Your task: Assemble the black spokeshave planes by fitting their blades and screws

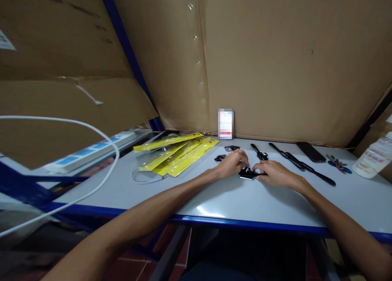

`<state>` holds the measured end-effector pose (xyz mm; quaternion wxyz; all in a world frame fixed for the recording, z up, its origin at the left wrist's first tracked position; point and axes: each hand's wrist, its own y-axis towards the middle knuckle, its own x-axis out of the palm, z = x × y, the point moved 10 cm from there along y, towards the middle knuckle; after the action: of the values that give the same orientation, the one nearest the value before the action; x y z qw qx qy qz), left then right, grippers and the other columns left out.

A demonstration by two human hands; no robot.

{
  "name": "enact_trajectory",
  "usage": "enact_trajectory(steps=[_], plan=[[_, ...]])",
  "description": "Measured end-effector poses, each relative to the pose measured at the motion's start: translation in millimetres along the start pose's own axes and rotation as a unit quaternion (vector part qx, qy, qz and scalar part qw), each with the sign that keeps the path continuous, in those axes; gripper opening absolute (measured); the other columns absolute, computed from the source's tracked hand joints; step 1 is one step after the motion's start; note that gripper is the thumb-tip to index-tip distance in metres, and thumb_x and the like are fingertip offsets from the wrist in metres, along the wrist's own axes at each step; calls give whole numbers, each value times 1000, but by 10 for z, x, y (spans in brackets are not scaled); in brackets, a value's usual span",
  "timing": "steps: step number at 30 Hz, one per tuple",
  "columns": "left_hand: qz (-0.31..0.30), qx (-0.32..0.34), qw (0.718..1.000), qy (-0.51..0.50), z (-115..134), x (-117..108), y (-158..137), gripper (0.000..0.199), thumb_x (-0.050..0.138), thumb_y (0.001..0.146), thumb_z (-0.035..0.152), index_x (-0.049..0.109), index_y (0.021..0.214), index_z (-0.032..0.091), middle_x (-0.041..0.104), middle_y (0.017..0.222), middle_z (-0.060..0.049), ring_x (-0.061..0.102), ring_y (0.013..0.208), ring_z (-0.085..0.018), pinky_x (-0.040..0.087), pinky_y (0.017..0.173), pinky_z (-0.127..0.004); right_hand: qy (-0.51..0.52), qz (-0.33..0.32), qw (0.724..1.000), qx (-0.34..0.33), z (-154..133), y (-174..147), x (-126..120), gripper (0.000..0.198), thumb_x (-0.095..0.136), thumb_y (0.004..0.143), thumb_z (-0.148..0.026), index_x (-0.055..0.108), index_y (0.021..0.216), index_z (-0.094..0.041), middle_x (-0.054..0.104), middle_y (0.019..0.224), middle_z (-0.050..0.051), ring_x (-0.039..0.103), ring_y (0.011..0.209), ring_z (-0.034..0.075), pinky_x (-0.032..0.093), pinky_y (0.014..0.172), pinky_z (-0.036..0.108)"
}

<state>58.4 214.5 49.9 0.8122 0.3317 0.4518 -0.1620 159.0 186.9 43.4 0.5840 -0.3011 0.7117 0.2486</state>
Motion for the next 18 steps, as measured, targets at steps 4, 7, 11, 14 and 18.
enact_trajectory(steps=[4,7,11,14,18], plan=[[-3,2,1000,3,40,-31,-5,31,52,81,3,78,87,19,73,96,-6,65,95,-21,49,90,-34,0,3,1000,1,6,-4,-2,26,60,90,-20,70,115,-23,66,99,7,58,86,21,35,72,30],[-10,12,999,52,98,-46,-19,18,58,93,24,74,89,17,70,92,-8,64,93,-24,49,84,-36,-1,2,1000,0,4,-3,0,27,60,91,-21,69,116,-23,67,100,8,58,88,22,36,73,30],[-45,45,994,89,192,13,-41,15,67,91,31,72,90,17,69,90,-7,62,93,-24,48,82,-34,-5,0,1000,-2,7,4,10,26,60,90,-20,69,115,-22,66,99,8,58,87,22,35,73,30],[-50,51,992,99,219,18,-42,8,69,87,25,71,90,17,68,88,-6,62,92,-24,47,80,-33,-4,0,1000,-6,9,6,14,26,60,91,-21,69,115,-22,66,98,7,57,86,21,34,72,30],[-56,59,991,109,269,14,-45,4,68,85,19,70,87,16,68,87,-7,61,89,-24,46,79,-33,-2,-2,1000,-8,9,3,13,26,59,91,-21,69,115,-22,65,98,8,56,86,21,34,72,30]])
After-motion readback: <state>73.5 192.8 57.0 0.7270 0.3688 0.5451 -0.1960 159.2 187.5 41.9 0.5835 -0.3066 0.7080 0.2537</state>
